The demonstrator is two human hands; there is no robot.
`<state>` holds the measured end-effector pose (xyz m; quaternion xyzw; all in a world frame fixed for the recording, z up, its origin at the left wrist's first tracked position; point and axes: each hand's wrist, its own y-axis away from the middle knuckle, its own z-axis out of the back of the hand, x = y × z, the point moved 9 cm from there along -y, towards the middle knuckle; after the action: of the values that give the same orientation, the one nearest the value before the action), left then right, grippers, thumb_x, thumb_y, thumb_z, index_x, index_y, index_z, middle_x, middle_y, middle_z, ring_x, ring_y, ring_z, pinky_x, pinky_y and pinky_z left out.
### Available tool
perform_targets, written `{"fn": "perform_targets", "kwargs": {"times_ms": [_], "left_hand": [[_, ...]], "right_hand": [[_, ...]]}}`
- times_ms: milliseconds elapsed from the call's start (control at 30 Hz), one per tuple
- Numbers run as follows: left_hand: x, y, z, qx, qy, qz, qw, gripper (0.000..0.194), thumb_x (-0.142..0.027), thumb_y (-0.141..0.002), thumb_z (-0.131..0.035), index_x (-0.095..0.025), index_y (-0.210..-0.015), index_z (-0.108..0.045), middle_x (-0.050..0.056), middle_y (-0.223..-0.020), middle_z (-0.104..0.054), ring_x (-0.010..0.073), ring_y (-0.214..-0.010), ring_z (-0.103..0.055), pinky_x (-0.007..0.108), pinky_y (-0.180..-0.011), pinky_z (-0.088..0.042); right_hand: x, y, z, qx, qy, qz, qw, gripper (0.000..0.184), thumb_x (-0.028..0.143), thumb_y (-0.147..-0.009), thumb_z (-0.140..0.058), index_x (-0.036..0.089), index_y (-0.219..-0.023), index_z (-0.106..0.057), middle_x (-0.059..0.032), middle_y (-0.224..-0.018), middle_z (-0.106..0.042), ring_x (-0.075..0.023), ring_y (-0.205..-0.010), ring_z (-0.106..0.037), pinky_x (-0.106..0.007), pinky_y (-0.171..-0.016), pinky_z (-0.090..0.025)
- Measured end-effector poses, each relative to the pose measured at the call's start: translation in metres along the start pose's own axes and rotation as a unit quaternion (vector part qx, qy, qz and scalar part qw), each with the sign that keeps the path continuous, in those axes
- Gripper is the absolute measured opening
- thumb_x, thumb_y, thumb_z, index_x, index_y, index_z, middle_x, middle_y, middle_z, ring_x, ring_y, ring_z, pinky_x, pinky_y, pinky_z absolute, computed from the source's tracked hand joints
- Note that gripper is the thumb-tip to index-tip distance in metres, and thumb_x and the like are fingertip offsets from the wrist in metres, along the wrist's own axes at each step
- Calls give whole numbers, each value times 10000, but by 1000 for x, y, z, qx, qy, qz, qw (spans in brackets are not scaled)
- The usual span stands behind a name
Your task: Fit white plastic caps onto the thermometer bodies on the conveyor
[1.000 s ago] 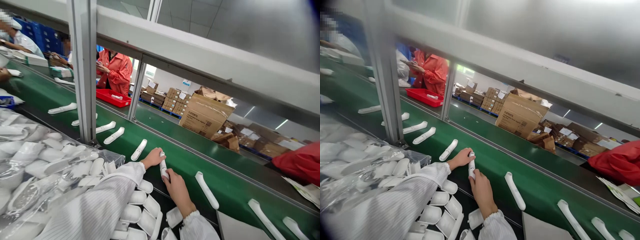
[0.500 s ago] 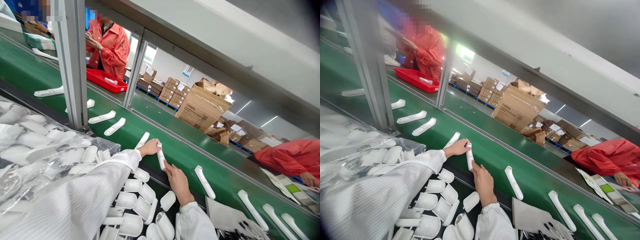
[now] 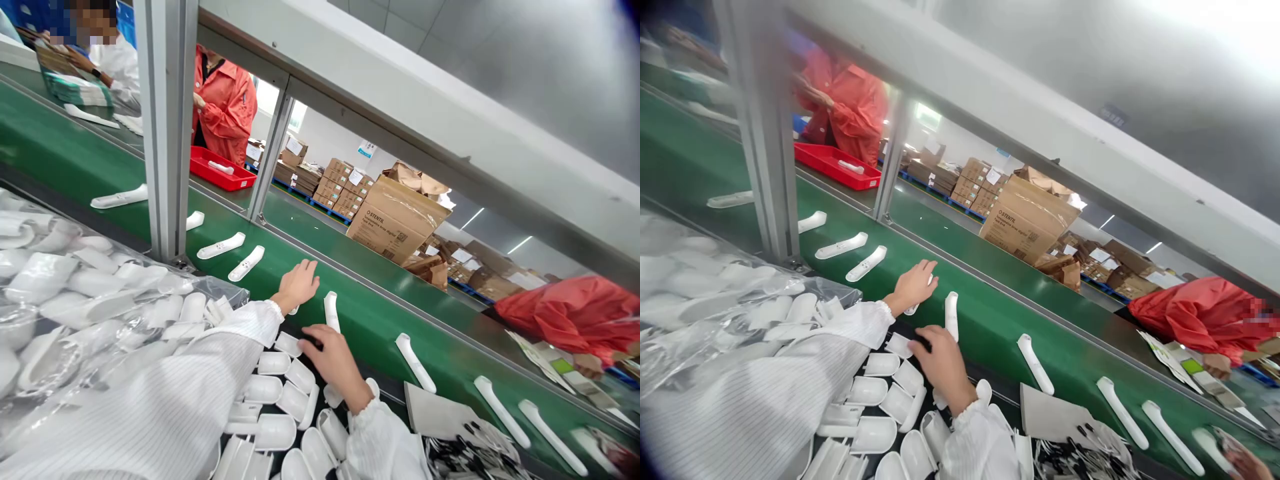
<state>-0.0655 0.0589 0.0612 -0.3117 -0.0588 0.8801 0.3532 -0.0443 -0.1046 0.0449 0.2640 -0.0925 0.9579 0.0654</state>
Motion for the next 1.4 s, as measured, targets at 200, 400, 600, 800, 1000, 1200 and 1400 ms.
{"fn": "perform_targets", "kwargs": {"times_ms": [200,400,600,800,1000,1200,1400], "left_hand": [[23,0,-31,128,6,-2,992,567,-299,-952,-389,-289,-1515,-330,93,-1468,-454,305,-1236,-504,393,-955,-450],[18,-2,-51,186,60,-32,980,573,-302,-931,-412,-309,-1503,-375,32,-1589,-294,279,-1311,-481,346,-964,-448],[14,-4,-60,211,93,-36,973,501,-282,-913,-441,-330,-1412,-459,19,-1588,-295,269,-1241,-552,327,-898,-475],[20,-9,-42,144,75,4,987,248,-322,-915,-485,-243,-1146,-526,63,-1253,-615,251,-1010,-644,340,-818,-490],[24,-9,-44,132,59,48,988,283,-303,-918,-502,-206,-1183,-474,86,-1172,-644,264,-994,-650,345,-789,-498],[16,-13,-52,131,28,24,991,266,-331,-933,-514,-172,-1141,-563,107,-1204,-635,255,-1111,-610,334,-936,-466],[3,-12,-58,179,10,-15,984,296,-347,-917,-543,-158,-1141,-585,100,-1148,-667,262,-1076,-628,331,-908,-475]], "right_hand": [[1,-19,-7,-31,-58,-1,998,190,159,-831,-532,215,-892,-703,-5,-822,-691,-182,-795,-642,-279,-759,-500],[-50,-43,28,-154,-120,-90,977,430,270,-922,-346,166,-1171,-681,-69,-963,-664,-136,-547,-605,-286,-621,-526],[-41,-44,10,-125,-55,-19,990,440,224,-900,-424,192,-1275,-652,-100,-1154,-673,-212,-970,-653,-337,-875,-522],[-27,-35,-12,-39,29,20,999,436,256,-956,-440,178,-1360,-583,-126,-1413,-553,-254,-1308,-514,-376,-1068,-438],[-32,-25,-16,-25,82,23,996,503,185,-940,-463,95,-1435,-476,-158,-1449,-507,-261,-1342,-482,-387,-1098,-424],[-43,-24,-10,0,107,17,994,407,161,-923,-537,216,-1318,-620,-97,-1393,-564,-262,-1225,-596,-377,-1039,-479],[-51,-28,-1,14,128,36,991,373,166,-918,-586,261,-1271,-657,-81,-1376,-587,-265,-1209,-608,-351,-997,-503]]}}
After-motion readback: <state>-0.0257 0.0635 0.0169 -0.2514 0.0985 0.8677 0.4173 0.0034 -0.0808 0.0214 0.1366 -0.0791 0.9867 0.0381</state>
